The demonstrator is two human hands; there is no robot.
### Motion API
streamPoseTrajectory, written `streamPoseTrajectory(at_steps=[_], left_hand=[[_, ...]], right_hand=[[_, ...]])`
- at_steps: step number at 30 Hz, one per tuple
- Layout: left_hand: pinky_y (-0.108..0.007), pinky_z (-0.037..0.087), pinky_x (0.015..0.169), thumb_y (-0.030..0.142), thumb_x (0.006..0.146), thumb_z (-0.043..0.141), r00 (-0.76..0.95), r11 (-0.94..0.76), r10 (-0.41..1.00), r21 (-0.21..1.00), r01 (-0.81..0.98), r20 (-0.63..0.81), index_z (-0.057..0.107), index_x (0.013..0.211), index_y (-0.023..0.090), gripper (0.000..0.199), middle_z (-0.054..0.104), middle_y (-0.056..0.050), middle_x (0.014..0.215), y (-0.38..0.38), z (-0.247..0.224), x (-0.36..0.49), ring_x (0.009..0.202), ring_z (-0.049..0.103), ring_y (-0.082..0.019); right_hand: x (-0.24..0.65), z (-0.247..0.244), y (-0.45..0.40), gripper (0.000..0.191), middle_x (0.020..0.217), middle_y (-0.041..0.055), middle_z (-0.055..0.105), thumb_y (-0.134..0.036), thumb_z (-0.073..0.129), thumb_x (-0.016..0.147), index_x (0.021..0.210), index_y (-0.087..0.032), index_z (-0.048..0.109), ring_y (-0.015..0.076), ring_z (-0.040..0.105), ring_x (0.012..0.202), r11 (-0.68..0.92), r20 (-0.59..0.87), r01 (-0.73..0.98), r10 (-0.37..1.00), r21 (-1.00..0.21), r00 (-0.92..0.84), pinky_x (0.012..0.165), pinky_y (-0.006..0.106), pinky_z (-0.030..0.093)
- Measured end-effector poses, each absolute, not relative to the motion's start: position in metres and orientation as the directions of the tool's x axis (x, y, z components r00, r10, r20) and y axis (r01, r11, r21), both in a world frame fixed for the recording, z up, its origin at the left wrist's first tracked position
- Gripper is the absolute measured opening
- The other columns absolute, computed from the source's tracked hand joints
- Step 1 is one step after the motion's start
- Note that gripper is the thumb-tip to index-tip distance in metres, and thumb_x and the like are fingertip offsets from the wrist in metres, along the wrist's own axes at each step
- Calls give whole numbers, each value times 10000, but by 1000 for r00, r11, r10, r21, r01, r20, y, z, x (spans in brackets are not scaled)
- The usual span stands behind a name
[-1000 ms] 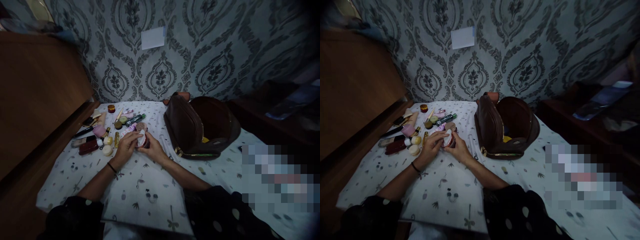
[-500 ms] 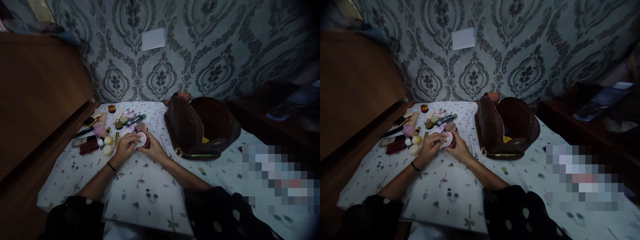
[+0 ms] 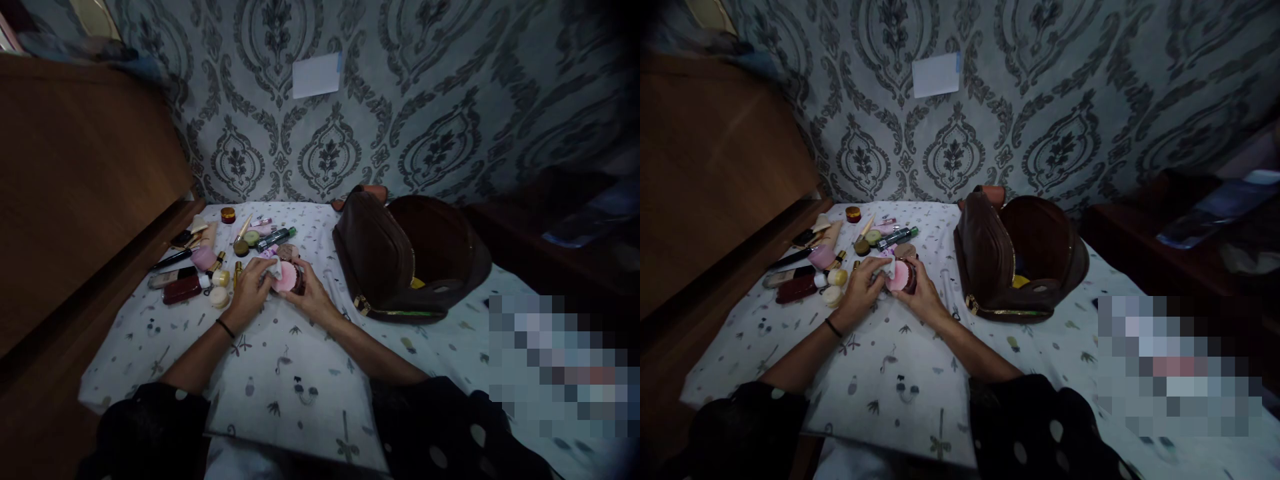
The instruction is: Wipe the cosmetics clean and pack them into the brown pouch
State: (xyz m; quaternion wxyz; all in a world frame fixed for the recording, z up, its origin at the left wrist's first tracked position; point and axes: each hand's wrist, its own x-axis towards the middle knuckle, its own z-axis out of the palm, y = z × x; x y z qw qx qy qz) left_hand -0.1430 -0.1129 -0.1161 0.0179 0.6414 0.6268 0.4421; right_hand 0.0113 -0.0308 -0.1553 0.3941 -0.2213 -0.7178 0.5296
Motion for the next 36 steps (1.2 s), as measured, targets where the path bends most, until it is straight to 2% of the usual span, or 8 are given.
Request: streamPoseTrajectory(at_steps=[7, 14, 17, 21, 26, 30, 36], left_hand=[[-358, 472, 895, 131, 861, 478, -199, -168, 823, 563, 809, 532, 650, 1170, 193, 360, 656, -67, 1035, -112, -119, -145, 1018, 607, -221], [-368, 473, 899, 137, 875, 480, -176, -163, 830, 532, 831, 529, 654, 1160, 179, 337, 665, -77, 1040, -111, -122, -146, 1014, 611, -224], [-364, 485, 895, 142, 872, 485, -155, -171, 842, 528, 831, 517, 650, 1175, 188, 348, 668, -77, 1046, -110, -126, -148, 1006, 621, -220], [-377, 493, 905, 164, 870, 506, -153, -165, 849, 529, 832, 505, 655, 1161, 198, 329, 688, -77, 1051, -110, -128, -149, 1003, 635, -230], [-376, 503, 901, 165, 846, 524, -146, -180, 848, 536, 825, 510, 660, 1103, 191, 292, 702, -76, 1043, -110, -128, -149, 986, 645, -234], [-359, 505, 869, 143, 817, 528, -135, -182, 850, 526, 831, 508, 658, 1047, 192, 268, 696, -64, 993, -111, -126, -148, 960, 643, -230], [-345, 496, 852, 126, 787, 546, -128, -167, 867, 522, 836, 482, 638, 986, 183, 226, 673, -50, 944, -115, -116, -144, 916, 629, -221]], right_hand=[[10, -160, -30, 751, 1255, 71, 602, -352, 782, 711, 1361, -244, 424, 232, 577, 1156, 371, 337, -67, 738, -926, -584, 1032, 400, 457], [16, -152, -28, 688, 1250, 123, 545, -378, 821, 663, 1260, -210, 523, 300, 524, 1196, 579, 463, 88, 725, -811, -510, 1049, 470, 426], [19, -151, -25, 721, 1275, 134, 534, -321, 798, 677, 1318, -196, 493, 307, 510, 1222, 631, 486, 96, 676, -769, -553, 1061, 473, 411], [21, -154, -22, 777, 1285, 123, 553, -266, 752, 699, 1408, -203, 440, 305, 519, 1222, 649, 459, 149, 663, -746, -592, 1046, 467, 416], [20, -161, -19, 911, 1271, 116, 574, -367, 839, 605, 1415, -229, 446, 343, 512, 1211, 639, 433, 256, 712, -725, -552, 1038, 510, 407], [21, -161, -20, 893, 1245, 133, 589, -415, 851, 600, 1388, -211, 484, 358, 517, 1191, 637, 411, 315, 726, -704, -551, 1030, 527, 405], [22, -155, -23, 882, 1312, 131, 583, -364, 831, 629, 1407, -214, 445, 347, 529, 1204, 665, 438, 282, 697, -692, -568, 1040, 522, 393]])
